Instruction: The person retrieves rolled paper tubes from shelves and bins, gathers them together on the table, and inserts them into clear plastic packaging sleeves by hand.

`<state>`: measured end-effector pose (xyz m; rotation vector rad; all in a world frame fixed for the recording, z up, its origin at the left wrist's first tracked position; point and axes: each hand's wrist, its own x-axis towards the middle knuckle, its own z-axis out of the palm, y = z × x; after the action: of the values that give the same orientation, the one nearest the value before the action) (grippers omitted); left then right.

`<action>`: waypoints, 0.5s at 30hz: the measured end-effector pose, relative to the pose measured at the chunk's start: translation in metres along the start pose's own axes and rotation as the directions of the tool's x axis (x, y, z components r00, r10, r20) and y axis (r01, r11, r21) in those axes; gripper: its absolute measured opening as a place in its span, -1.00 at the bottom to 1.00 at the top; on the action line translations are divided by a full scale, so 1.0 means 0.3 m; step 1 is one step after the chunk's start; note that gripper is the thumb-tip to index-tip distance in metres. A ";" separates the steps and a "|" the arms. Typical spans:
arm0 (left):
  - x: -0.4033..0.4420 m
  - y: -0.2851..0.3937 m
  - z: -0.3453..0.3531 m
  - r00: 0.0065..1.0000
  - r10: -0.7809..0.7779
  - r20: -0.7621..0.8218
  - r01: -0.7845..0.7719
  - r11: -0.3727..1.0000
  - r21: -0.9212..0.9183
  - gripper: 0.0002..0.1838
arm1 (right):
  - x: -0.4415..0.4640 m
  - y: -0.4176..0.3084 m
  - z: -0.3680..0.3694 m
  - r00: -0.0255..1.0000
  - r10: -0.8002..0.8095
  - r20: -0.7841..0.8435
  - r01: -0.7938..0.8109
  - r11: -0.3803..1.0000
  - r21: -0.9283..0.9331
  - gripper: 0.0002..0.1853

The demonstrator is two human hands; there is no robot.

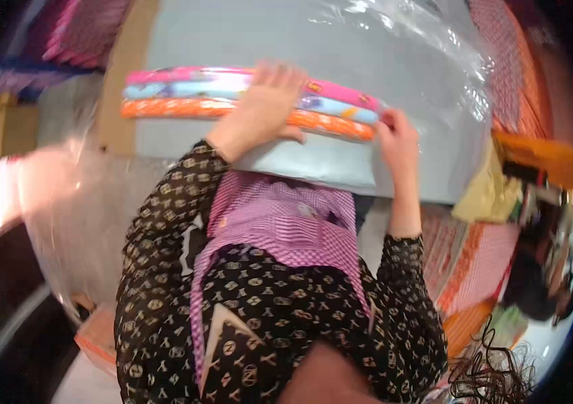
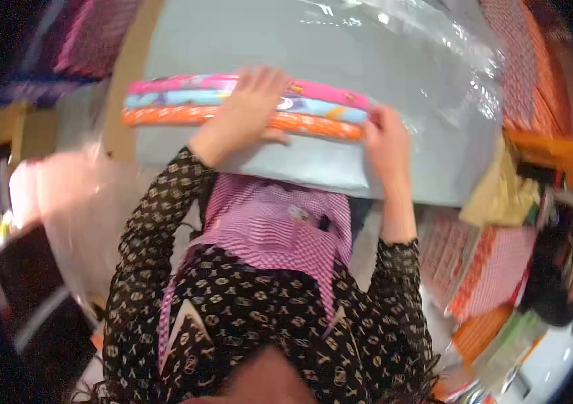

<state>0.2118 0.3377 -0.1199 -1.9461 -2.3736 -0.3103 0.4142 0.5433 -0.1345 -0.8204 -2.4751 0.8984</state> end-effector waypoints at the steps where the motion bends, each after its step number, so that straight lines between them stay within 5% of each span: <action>1: -0.004 -0.006 0.007 0.999 0.003 -0.038 -0.002 1.000 0.005 0.15 | 0.004 -0.012 0.005 0.999 0.035 -0.015 -0.034 0.998 0.055 -0.81; 4: -0.017 -0.012 0.037 0.996 -0.013 -0.089 0.014 1.000 0.016 0.15 | 0.031 0.018 0.017 0.999 0.044 0.016 -0.045 0.995 0.092 -0.79; 6: -0.022 -0.010 0.026 0.994 -0.015 -0.108 0.017 1.000 0.018 0.16 | 0.044 -0.020 -0.005 0.973 0.219 0.065 -0.224 0.972 0.068 -0.78; 15: -0.025 -0.003 -0.002 0.997 0.005 -0.083 -0.006 1.000 -0.023 0.21 | 0.082 0.035 -0.007 0.949 0.272 0.158 -0.299 0.937 0.182 -0.81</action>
<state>0.2124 0.3301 -0.1207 -1.9094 -2.3230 -0.4117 0.4008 0.5666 -0.1365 -1.0983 -2.3533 1.3227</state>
